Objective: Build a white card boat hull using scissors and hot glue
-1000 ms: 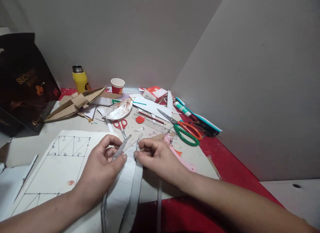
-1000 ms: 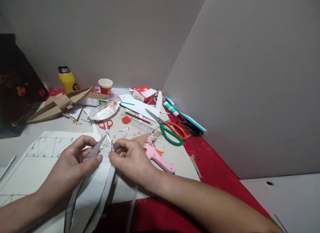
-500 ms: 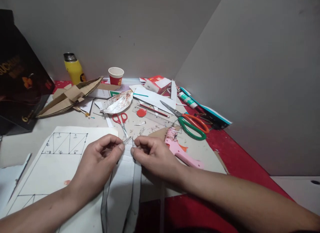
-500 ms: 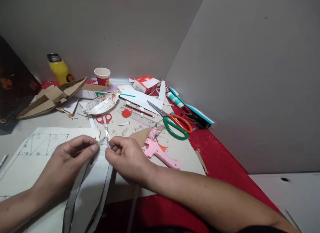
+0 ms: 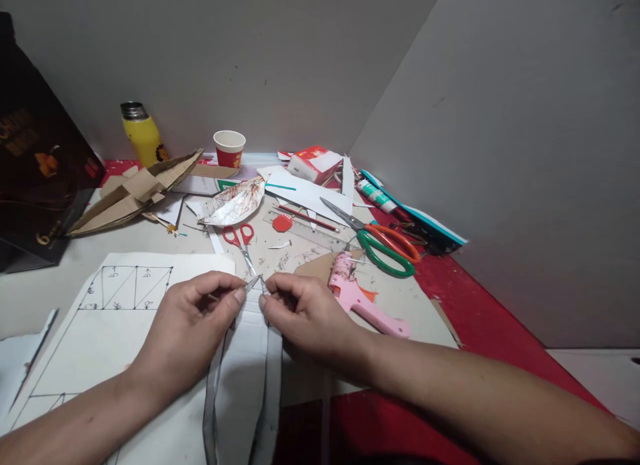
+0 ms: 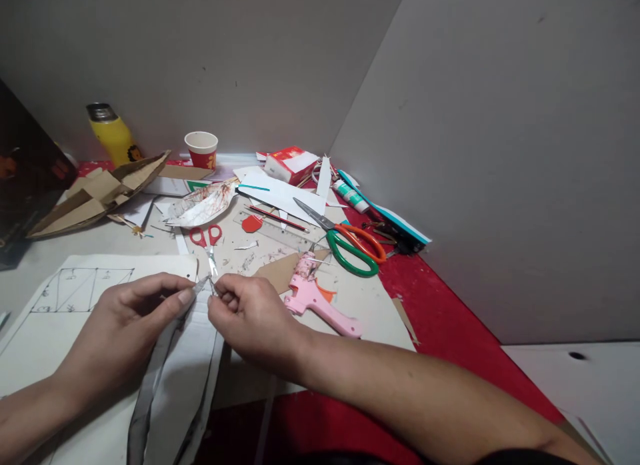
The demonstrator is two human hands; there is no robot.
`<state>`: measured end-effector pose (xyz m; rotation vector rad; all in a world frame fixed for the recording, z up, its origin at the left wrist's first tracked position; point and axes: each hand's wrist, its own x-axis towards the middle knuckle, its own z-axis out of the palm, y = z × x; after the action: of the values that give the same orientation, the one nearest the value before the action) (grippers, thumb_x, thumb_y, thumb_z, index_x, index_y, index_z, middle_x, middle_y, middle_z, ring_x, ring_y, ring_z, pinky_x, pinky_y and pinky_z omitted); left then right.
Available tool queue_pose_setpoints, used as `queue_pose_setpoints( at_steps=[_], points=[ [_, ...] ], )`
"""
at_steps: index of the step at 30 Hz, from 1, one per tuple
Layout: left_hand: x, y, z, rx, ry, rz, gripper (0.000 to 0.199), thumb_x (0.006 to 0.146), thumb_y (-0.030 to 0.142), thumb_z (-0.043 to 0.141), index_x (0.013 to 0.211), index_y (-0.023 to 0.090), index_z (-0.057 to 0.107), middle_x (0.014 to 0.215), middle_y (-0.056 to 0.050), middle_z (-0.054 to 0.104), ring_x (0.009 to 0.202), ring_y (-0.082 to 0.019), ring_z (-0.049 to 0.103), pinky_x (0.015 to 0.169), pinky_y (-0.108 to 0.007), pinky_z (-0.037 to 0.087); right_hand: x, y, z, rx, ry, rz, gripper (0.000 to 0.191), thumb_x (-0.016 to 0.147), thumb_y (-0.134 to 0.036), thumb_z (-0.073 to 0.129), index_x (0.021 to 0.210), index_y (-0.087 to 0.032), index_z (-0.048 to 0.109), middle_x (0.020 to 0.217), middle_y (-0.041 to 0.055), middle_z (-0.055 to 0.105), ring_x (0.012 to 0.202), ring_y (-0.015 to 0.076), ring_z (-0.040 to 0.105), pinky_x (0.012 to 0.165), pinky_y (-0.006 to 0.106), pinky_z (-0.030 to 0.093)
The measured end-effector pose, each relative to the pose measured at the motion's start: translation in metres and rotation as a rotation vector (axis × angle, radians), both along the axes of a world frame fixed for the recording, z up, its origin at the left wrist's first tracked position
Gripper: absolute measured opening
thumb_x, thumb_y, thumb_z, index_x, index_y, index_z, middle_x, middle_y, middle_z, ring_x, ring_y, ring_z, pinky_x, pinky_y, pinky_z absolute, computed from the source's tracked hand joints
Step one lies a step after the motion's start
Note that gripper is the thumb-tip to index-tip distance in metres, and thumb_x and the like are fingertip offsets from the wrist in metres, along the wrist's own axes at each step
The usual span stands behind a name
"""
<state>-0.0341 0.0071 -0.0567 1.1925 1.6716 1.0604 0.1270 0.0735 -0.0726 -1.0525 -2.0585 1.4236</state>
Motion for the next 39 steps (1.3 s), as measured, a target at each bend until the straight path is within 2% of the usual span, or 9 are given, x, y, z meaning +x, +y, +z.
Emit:
queue_pose_setpoints(
  at_steps=[9, 21, 31, 39],
  points=[
    [0.002, 0.0, -0.002, 0.005, -0.001, -0.032, 0.019, 0.082, 0.033, 0.062, 0.09, 0.02, 0.073, 0.076, 0.0, 0.069, 0.073, -0.017, 0.059, 0.068, -0.026, 0.046, 0.0, 0.0, -0.001, -0.041, 0.02, 0.016, 0.028, 0.079, -0.021, 0.052, 0.058, -0.02, 0.034, 0.055, -0.0081, 0.026, 0.05, 0.007, 0.027, 0.043, 0.021, 0.02],
    [0.002, -0.002, -0.009, 0.061, 0.073, -0.014, 0.016, 0.083, 0.031, 0.062, 0.091, 0.022, 0.074, 0.082, 0.0, 0.072, 0.079, -0.018, 0.064, 0.074, -0.026, 0.047, 0.003, 0.001, -0.002, 0.059, -0.042, 0.078, 0.03, 0.085, -0.025, 0.05, 0.059, -0.02, 0.034, 0.054, -0.007, 0.029, 0.053, 0.0088, 0.029, 0.046, 0.022, 0.021],
    [0.004, -0.003, -0.01, 0.104, 0.116, 0.038, 0.013, 0.082, 0.029, 0.064, 0.086, 0.023, 0.074, 0.081, 0.001, 0.073, 0.078, -0.016, 0.064, 0.076, -0.025, 0.047, 0.002, 0.0, 0.001, 0.106, -0.051, 0.071, 0.03, 0.085, -0.024, 0.048, 0.059, -0.02, 0.035, 0.054, -0.0066, 0.03, 0.054, 0.0092, 0.03, 0.048, 0.022, 0.022],
    [0.005, 0.0, 0.0, 0.036, -0.031, 0.027, 0.014, 0.079, 0.028, 0.066, 0.086, 0.022, 0.077, 0.08, 0.0, 0.074, 0.081, -0.018, 0.066, 0.076, -0.026, 0.05, 0.004, -0.001, 0.006, 0.054, -0.034, 0.077, 0.026, 0.088, -0.028, 0.048, 0.064, -0.02, 0.041, 0.057, -0.0068, 0.032, 0.054, 0.0094, 0.031, 0.049, 0.022, 0.024]
  ],
)
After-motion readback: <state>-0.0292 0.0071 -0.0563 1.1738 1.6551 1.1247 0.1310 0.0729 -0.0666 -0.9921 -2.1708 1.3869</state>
